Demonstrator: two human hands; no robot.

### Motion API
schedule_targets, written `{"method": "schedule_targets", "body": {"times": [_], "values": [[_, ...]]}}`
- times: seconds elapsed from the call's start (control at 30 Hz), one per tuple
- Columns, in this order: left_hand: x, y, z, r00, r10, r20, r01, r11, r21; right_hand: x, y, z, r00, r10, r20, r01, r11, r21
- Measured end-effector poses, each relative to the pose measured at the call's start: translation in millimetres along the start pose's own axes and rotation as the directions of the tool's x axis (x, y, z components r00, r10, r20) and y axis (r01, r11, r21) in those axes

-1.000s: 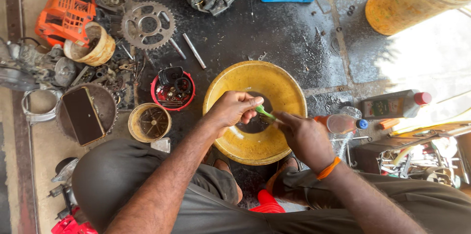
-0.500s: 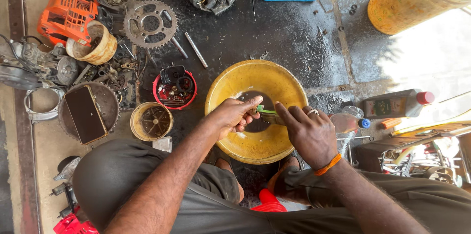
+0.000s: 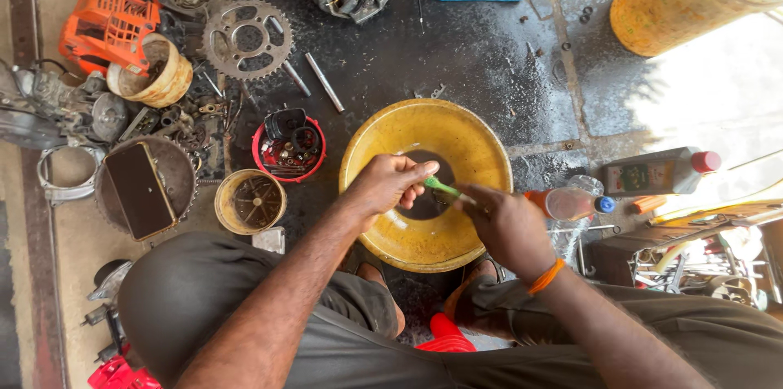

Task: The person sits on the workshop floor with a yellow basin and scrubs small metal mechanical parts with a toothbrush in liquid. They pour liquid from a plastic bottle over the parts, continue scrubbing, and later work on a larger black component, turning it while brushing.

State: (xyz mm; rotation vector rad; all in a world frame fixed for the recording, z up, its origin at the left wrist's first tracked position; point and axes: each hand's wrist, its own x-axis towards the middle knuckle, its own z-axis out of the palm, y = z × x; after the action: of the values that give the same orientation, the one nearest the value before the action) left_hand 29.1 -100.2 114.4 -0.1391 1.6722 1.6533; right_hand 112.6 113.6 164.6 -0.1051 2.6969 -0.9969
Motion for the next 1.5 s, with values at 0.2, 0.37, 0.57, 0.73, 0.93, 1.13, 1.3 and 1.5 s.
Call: {"method": "schedule_targets", "body": {"times": [0.2,0.37,0.57,0.73,0.93,1.13,1.3,1.5], "values": [[-5.6,2.8,0.9,0.980,-0.191,0.058,0.196,0.976,-0.097,-11.4,-25.0,-14.2,0.865,-0.451,-0.220,0.265,0.782,-0.564],[-6.2,5.6,7.4,0.998,0.052,-0.036,-0.050,0.997,0.052,-8.3,-18.1,-14.3,0.952,-0.265,-0.151,0.221,0.941,-0.255],[0.0,11.2,1.8,0.971,0.197,0.135,-0.184,0.978,-0.100,9.0,-3.0,-18.0,0.901,0.306,0.306,-0.419,0.794,0.441],[-2.0,17.1,-10.5,0.967,0.190,0.173,-0.174,0.979,-0.103,8.4,-6.3,-26.3,0.812,0.275,0.515,-0.576,0.516,0.633],[-3.7,18.3,-10.9,0.975,0.170,0.144,-0.168,0.985,-0.022,7.0,-12.3,-29.6,0.725,0.204,0.658,-0.682,0.345,0.645],[-5.1,8.4,-1.5,0.993,0.049,0.111,-0.064,0.988,0.137,-0.6,-7.8,-20.1,0.936,0.265,0.233,-0.286,0.957,0.059],[0.7,3.8,-0.5,0.986,-0.149,0.080,0.151,0.988,-0.020,-10.6,-7.8,-4.7,0.971,-0.201,-0.127,0.108,0.849,-0.517],[5.4,2.8,-5.7,0.998,-0.027,0.062,0.026,1.000,0.017,-7.9,-0.4,4.5,0.994,0.088,0.071,-0.102,0.969,0.226]]}}
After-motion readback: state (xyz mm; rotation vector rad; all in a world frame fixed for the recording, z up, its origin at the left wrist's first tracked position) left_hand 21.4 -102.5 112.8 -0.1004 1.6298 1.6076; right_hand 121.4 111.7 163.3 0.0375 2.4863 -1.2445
